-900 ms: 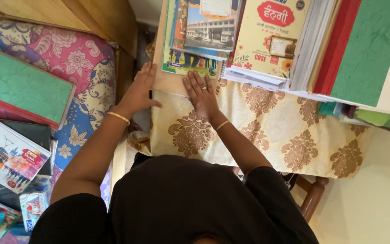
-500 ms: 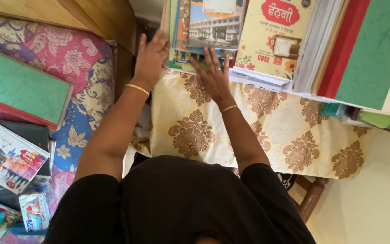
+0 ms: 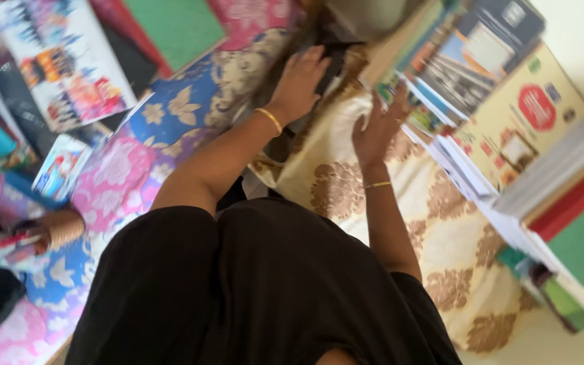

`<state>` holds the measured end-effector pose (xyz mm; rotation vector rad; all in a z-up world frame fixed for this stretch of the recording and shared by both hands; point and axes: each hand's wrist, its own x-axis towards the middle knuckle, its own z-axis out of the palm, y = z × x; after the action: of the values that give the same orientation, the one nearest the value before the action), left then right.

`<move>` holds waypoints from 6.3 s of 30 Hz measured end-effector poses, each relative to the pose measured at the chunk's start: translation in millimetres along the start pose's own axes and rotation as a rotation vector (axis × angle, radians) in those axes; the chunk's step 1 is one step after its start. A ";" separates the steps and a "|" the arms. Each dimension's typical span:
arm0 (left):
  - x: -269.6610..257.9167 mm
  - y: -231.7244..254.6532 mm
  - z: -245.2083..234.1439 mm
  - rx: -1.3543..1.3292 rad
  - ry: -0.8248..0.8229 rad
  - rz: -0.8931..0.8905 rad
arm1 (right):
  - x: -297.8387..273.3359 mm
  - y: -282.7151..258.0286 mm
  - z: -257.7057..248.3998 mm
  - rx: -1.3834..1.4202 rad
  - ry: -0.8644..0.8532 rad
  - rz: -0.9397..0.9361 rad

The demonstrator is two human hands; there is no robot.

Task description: The person organizes items by picking up books, notebooks, folders, and various stationery supplies from a bed and stacking them onto a table, then placing a bag on the table.

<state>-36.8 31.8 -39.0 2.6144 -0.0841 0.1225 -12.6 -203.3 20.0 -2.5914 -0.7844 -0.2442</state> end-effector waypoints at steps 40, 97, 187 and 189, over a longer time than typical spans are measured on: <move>-254.8 -195.0 -123.2 -1.818 0.057 -0.991 | 51.6 -252.7 135.6 0.893 -0.576 0.559; 90.0 342.4 85.9 -0.424 -0.330 0.502 | -114.7 161.1 -211.7 -0.567 0.383 0.673; -40.5 89.9 -143.2 -1.389 -0.086 -0.212 | -83.1 -41.9 -122.6 1.415 0.167 0.568; -29.8 125.8 -130.9 -1.435 -0.188 -0.158 | -108.2 -10.5 -138.5 1.259 0.259 0.529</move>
<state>-86.2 -10.1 133.2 1.1826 -0.0112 -0.1875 -114.0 -309.4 117.2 -1.4217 -0.0333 0.0788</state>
